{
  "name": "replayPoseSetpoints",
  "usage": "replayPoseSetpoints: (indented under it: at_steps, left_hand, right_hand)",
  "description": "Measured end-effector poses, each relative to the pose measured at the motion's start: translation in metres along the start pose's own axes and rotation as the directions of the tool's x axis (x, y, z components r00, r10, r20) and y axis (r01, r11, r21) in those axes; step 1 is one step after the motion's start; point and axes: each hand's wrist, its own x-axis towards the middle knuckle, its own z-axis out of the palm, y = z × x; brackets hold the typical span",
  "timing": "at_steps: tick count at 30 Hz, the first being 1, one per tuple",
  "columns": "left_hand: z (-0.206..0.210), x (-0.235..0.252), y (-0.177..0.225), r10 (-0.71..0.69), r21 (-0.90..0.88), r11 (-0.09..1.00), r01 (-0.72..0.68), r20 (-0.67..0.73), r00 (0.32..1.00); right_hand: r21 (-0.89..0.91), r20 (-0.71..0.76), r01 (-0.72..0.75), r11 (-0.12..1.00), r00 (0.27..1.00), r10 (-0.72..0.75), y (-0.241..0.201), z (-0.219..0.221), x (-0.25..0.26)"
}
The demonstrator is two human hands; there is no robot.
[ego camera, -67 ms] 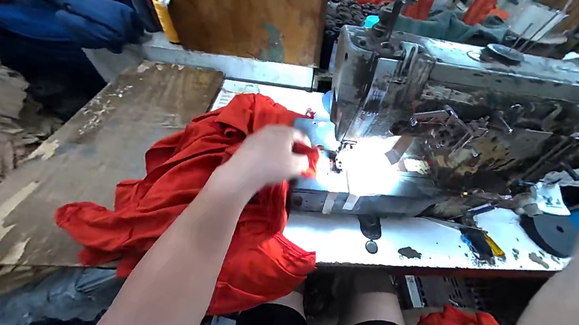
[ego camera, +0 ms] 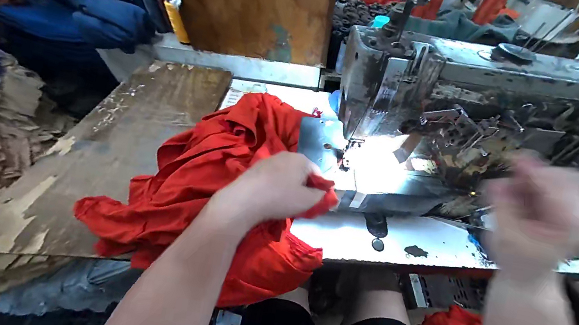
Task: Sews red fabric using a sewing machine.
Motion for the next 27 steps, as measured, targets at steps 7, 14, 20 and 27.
replayPoseSetpoints:
  at_steps: [7, 14, 20, 27]
  left_hand:
    - [0.054, -0.043, 0.018, 0.148, 0.082, 0.986, -0.145, -0.030, 0.989]
    - [0.167, -0.110, 0.001, 0.684, -0.171, 0.661, -0.731, -0.265, 0.680]
    - [0.160, -0.160, -0.048, -0.003, -0.585, 0.691, -0.425, -0.591, 0.807]
    - [0.074, -0.178, -0.062, -0.304, -0.402, 0.674, -0.620, -0.916, 0.264]
  right_hand:
    - [-0.057, 0.747, 0.031, 0.998, 0.665, 0.022, -0.067, 0.139, 0.012]
    - [0.401, 0.737, 0.121, 0.908, 0.546, -0.398, -0.169, 0.173, 0.023]
    - [0.349, 0.834, 0.147, 0.926, 0.401, -0.378, -0.195, 0.222, 0.021]
    - [0.689, 0.286, 0.276, 0.670, 0.746, -0.602, -0.252, 0.117, 0.027]
